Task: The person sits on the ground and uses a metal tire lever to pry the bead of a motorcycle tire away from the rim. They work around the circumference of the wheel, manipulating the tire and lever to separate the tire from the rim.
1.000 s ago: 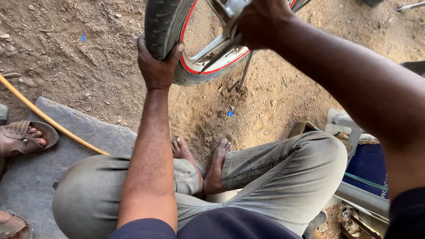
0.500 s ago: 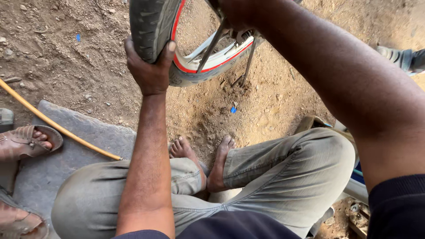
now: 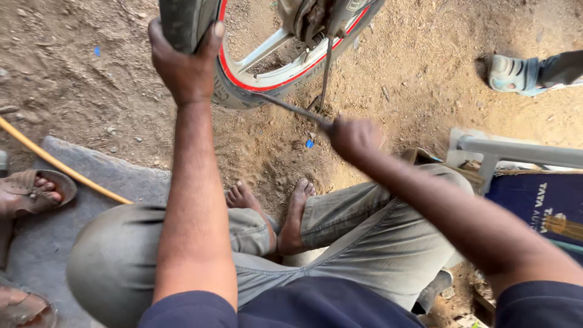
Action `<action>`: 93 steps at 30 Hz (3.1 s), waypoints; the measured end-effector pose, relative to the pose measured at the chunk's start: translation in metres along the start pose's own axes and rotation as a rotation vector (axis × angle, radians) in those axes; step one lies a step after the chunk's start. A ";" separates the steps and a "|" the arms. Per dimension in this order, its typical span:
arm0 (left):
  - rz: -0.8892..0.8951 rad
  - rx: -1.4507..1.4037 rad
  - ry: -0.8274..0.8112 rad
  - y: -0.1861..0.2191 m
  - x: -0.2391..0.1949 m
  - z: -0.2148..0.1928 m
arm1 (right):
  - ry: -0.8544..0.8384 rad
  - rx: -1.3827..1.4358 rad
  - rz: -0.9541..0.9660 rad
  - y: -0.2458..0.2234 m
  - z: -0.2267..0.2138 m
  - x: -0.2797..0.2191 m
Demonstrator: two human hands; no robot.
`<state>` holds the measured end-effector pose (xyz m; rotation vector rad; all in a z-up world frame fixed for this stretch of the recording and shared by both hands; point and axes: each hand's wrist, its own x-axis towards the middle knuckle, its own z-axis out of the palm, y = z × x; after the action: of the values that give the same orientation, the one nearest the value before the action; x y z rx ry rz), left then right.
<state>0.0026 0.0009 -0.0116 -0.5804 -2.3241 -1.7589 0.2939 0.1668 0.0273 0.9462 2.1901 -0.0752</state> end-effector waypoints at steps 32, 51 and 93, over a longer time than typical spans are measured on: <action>0.295 0.158 -0.082 0.057 0.055 -0.010 | -0.709 1.587 -0.501 -0.269 0.162 0.015; -0.287 -0.012 -0.741 0.014 0.014 -0.054 | -0.786 2.230 -0.067 -0.170 0.054 -0.053; -0.128 0.489 -0.386 0.204 -0.147 -0.011 | 0.300 2.274 0.204 0.065 0.061 0.033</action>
<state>0.2175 0.0075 0.1197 -0.7417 -2.9700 -1.1139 0.3581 0.2144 -0.0248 2.1465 1.2957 -2.7371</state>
